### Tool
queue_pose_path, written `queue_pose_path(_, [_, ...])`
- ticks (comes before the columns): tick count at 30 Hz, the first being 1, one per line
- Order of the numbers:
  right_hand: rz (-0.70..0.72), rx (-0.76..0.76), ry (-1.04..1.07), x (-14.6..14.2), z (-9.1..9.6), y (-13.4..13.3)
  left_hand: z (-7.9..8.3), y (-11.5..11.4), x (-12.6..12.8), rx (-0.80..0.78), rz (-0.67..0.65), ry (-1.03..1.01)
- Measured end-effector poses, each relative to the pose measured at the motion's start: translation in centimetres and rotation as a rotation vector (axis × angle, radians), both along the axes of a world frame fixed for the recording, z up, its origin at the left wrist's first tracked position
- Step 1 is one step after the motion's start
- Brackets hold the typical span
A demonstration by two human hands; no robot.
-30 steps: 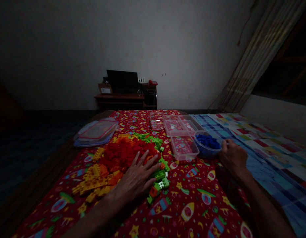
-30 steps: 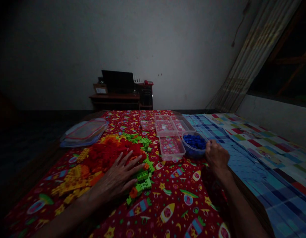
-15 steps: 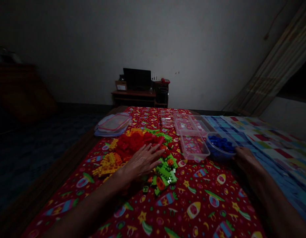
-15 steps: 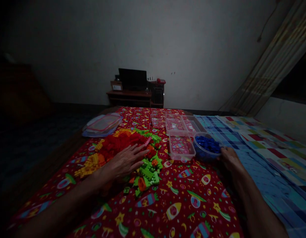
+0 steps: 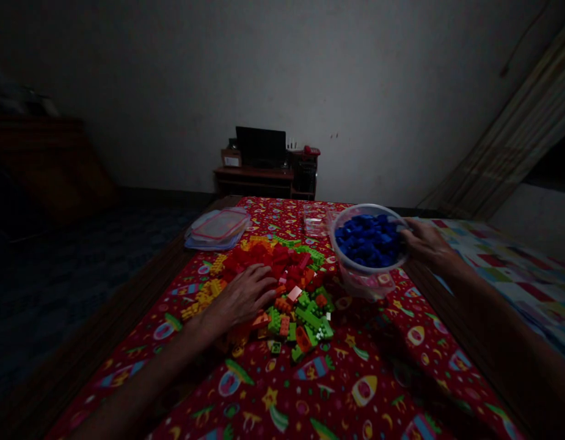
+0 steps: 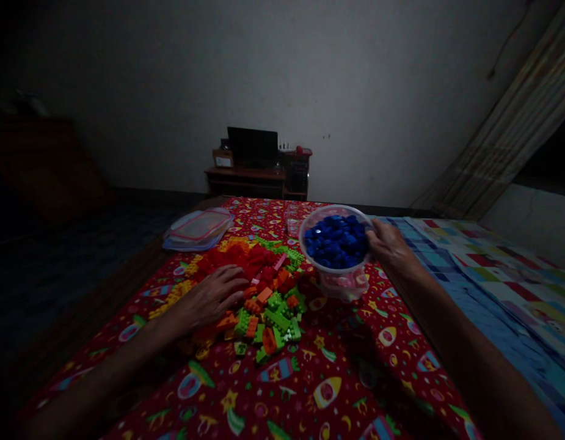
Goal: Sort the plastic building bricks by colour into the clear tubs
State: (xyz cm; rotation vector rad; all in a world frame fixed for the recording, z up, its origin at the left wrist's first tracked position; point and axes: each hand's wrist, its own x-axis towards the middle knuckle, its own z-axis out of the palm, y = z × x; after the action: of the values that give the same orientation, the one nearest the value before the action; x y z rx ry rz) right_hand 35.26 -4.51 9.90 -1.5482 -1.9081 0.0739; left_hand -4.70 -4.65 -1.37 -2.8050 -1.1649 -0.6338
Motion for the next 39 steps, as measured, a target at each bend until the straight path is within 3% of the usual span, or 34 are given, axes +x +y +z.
queue_pose_path(4, [-0.011,0.024,-0.34,-8.3,1.1,2.5,0.1,-0.6,-0.8,-0.002,0.041,-0.019])
queue_pose_path(7, [0.005,-0.001,-0.542,-13.2,1.9,2.8,0.4,-0.9,-1.5,0.007,0.063,-0.05])
queue_pose_path(13, [0.011,-0.082,-0.651,-18.6,2.5,2.5,2.7,-0.3,-0.5,0.14,0.064,-0.198])
queue_pose_path(18, [-0.018,0.013,-0.755,-20.3,0.8,3.2,3.9,2.3,2.1,0.213,0.046,-0.153])
queue_pose_path(23, [0.042,0.1,-0.833,-21.5,-1.0,2.9,3.6,5.7,3.9,0.217,0.13,-0.105])
queue_pose_path(27, [0.06,0.133,-0.83,-22.2,-1.4,3.5,3.1,7.2,4.5,0.213,0.197,-0.133])
queue_pose_path(32, [0.033,0.127,-0.841,-21.9,-1.0,5.0,2.9,6.8,4.4,0.229,0.117,-0.097])
queue_pose_path(39, [0.008,0.159,-0.856,-20.5,-1.5,5.7,1.8,4.2,2.9,0.082,0.042,-0.021])
